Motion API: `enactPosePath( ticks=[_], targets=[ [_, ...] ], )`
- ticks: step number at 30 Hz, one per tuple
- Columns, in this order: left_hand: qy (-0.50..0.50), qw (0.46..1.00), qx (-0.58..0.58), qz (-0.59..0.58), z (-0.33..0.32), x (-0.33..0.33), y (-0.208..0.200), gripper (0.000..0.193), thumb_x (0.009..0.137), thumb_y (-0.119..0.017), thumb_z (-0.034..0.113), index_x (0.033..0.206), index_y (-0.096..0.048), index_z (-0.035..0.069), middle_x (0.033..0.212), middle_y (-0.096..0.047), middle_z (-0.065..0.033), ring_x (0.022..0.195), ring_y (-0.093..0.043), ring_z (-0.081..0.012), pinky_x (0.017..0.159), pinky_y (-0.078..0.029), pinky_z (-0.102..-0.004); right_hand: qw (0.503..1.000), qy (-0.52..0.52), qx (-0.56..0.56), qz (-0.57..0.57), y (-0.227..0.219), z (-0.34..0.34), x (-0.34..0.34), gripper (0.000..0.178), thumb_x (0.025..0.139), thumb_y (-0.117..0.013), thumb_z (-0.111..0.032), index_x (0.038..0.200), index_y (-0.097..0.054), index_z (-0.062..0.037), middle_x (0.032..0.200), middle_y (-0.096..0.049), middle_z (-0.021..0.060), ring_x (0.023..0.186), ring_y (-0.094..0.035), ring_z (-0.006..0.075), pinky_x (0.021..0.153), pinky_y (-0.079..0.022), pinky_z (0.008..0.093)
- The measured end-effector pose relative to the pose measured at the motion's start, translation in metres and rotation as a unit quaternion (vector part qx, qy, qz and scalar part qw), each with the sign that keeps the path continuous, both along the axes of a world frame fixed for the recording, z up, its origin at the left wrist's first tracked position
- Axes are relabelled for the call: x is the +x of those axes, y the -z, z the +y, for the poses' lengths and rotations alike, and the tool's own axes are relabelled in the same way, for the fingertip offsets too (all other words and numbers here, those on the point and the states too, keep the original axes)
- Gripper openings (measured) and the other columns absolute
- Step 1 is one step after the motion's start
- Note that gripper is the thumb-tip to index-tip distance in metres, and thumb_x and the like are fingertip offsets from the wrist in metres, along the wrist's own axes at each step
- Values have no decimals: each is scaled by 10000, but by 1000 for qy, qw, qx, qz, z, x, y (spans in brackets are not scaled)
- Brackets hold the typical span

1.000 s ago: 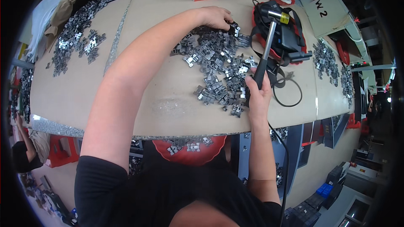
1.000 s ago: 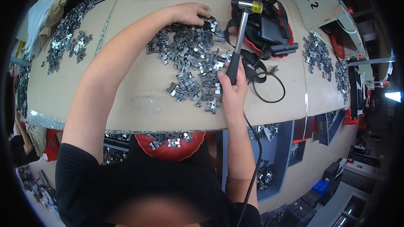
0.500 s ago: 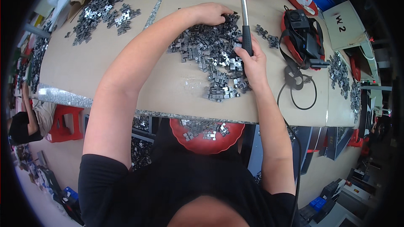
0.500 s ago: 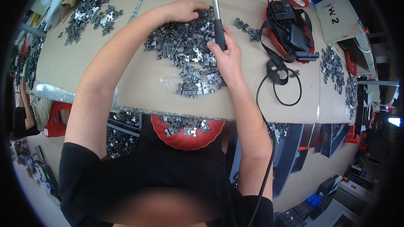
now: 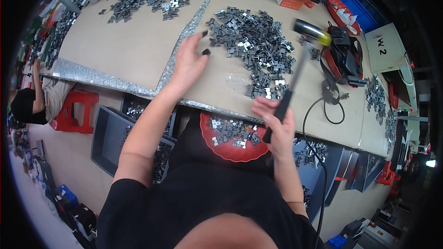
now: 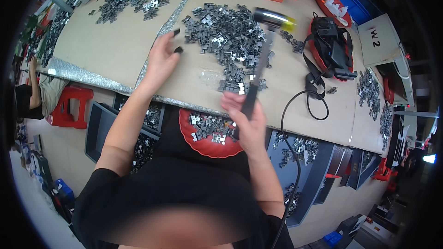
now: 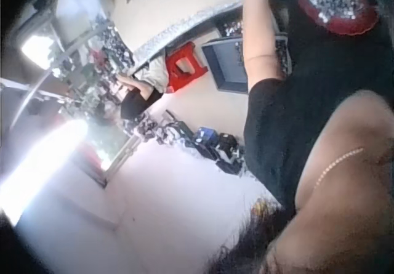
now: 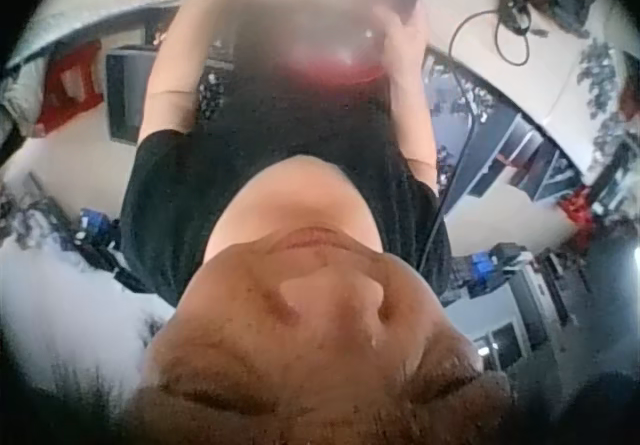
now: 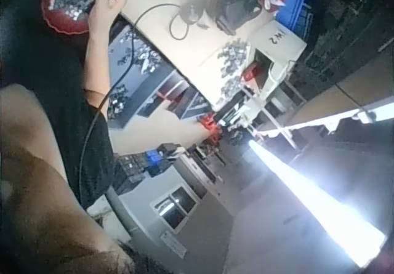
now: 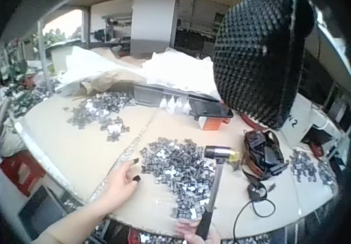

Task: The person assembles small metal components onto a larger metal template by tapping them into place with a small hammer.

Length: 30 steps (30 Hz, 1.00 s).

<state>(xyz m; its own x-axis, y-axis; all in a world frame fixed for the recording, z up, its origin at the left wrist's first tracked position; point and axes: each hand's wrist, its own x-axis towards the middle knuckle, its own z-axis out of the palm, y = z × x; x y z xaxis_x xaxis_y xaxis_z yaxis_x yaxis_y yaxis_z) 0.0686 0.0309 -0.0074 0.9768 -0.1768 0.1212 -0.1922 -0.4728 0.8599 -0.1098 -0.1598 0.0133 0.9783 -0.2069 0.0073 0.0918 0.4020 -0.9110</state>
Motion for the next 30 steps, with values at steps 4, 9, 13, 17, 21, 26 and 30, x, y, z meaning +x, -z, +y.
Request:
enactPosePath(
  ticks=[4, 9, 13, 17, 21, 26, 30],
  targets=[
    [23, 977, 70, -201, -15, 27, 4, 564, 677, -625, 101, 1204, -460, -10, 1320, -349, -257, 1231, -344, -377, 1021, -307, -382, 999, -39, 26, 17, 14, 20, 26, 308, 793, -535, 33, 1094, -479, 10, 1300, -412, 179, 1169, -465, 257, 998, -372, 383],
    [137, 974, 102, -147, -19, 2, 1, 517, 664, -600, 72, 1162, -490, -11, 1292, -390, -233, 1173, -412, -380, 989, -348, -374, 999, 30, -8, 41, 24, -1, 30, 268, 777, -539, 52, 1035, -527, -15, 1268, -453, 134, 1133, -491, 218, 985, -380, 350],
    [183, 968, 76, -154, -5, -20, -1, 461, 663, -579, 34, 1117, -515, -15, 1213, -460, -212, 1127, -459, -356, 954, -380, -367, 995, 76, -46, 45, 17, -24, 31, 243, 776, -520, 53, 1014, -523, 1, 1247, -459, 168, 1113, -500, 250, 949, -423, 400],
    [87, 996, -18, -10, 7, -19, -16, 471, 661, -528, -41, 1131, -509, -17, 1159, -509, -183, 1092, -481, -340, 933, -393, -369, 993, 76, -57, 69, 6, -28, 16, 258, 785, -520, 45, 1040, -497, 11, 1152, -515, 158, 906, -608, 234, 770, -525, 343],
    [143, 979, 24, -143, -2, 1, -2, 489, 648, -486, -90, 1131, -507, -19, 1110, -536, -177, 1045, -505, -333, 906, -414, -363, 992, 60, -51, 97, 4, -17, -7, 263, 791, -517, 39, 1049, -471, 23, 984, -574, 157, 646, -619, 186, 553, -541, 298],
    [272, 924, 134, -234, -20, 18, 1, 500, 644, -473, -98, 1136, -504, -14, 1052, -540, -185, 972, -538, -323, 852, -443, -365, 993, 48, -54, 93, -3, -10, -25, 252, 790, -519, 34, 1037, -472, 33, 898, -591, 150, 568, -592, 161, 535, -537, 289],
    [232, 949, 126, -170, -10, 17, -6, 485, 655, -477, -94, 1133, -502, -18, 1026, -535, -184, 944, -542, -325, 829, -442, -372, 992, 40, -62, 103, 1, -12, -39, 254, 788, -527, 26, 1037, -479, 32, 863, -600, 147, 557, -590, 170, 527, -536, 302]
  ],
)
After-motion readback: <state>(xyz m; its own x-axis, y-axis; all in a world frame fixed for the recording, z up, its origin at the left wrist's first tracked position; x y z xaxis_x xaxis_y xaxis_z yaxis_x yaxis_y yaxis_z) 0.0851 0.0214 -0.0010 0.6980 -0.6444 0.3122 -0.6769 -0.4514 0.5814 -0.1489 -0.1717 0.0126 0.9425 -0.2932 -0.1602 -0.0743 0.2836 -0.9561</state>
